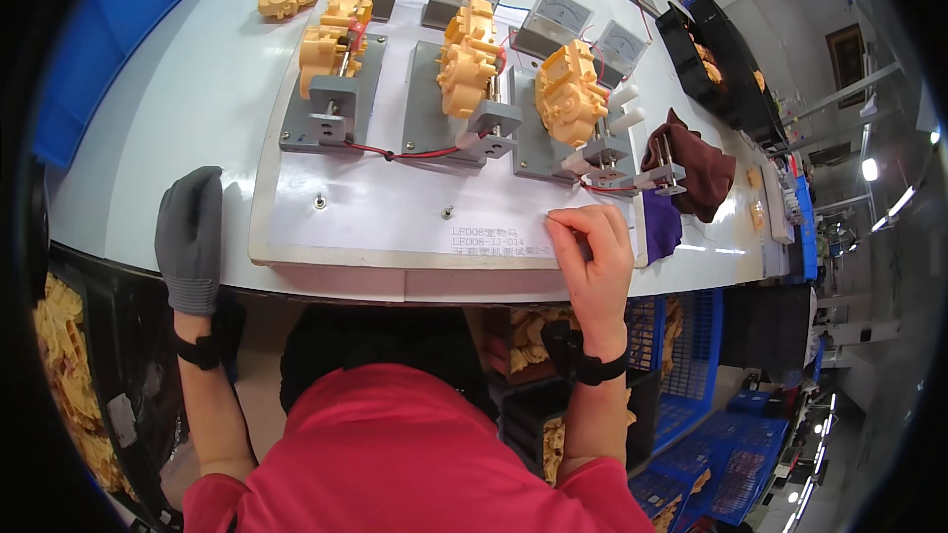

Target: The person places yellow plastic components into a metal jig on a white workbench. They use a screwdriver to tighten screws on the jig, securing the parts in place. The person repeats this process for multiple components, handling them one at a time.

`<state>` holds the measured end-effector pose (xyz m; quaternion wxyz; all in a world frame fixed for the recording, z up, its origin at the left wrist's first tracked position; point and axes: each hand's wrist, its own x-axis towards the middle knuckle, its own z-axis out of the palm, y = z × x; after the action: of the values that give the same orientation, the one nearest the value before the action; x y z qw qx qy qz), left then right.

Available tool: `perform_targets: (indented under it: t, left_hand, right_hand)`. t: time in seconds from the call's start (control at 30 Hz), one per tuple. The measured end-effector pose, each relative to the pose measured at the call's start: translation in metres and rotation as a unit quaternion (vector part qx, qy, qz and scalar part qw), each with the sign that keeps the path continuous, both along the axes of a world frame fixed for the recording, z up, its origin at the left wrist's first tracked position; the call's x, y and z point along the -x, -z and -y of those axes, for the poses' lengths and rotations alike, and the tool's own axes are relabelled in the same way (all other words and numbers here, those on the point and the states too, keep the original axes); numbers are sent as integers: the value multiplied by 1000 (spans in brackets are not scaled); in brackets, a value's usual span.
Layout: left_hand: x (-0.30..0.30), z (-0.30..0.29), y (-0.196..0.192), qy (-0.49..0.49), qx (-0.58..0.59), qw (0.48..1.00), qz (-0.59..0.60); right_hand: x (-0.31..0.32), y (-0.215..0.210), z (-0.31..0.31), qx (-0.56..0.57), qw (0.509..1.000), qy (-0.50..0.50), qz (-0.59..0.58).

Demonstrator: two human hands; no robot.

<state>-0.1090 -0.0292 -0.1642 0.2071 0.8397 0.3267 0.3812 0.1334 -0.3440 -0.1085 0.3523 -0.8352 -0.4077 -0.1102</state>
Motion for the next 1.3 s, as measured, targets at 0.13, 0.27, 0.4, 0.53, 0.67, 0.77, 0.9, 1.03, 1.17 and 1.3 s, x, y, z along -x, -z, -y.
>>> perform_targets:
  t: [0.13,0.27,0.4,0.53,0.67,0.77,0.9,1.03,1.17,1.3]
  left_hand:
    - [-1,1,-1,4,-7,1000,7]
    - [0,2,-1,-5,-10,1000,-9]
    - [1,1,0,-6,9,1000,-13]
    - [3,1,0,7,42,999,-26]
    - [3,1,0,10,44,999,-16]
    - [1,1,1,0,15,1000,16]
    - [1,1,1,6,8,1000,17]
    - [1,0,2,5,-6,1000,20]
    - [0,1,0,5,1,1000,19]
    - [0,1,-1,5,-7,1000,11]
  right_hand:
    - [0,0,1,3,1000,-2,9]
    - [7,-6,-3,-7,999,11,46]
    - [25,-18,-22,-8,998,-22,65]
    - [40,-18,-46,35,997,-67,26]
    - [45,-12,-64,44,996,-73,-24]
    - [43,-8,-64,54,996,-72,4]
    - [42,-4,-65,34,997,-75,7]
    - [41,-1,-66,17,996,-85,17]
    - [39,1,-66,11,995,-94,35]
    - [39,0,-66,14,994,-95,48]
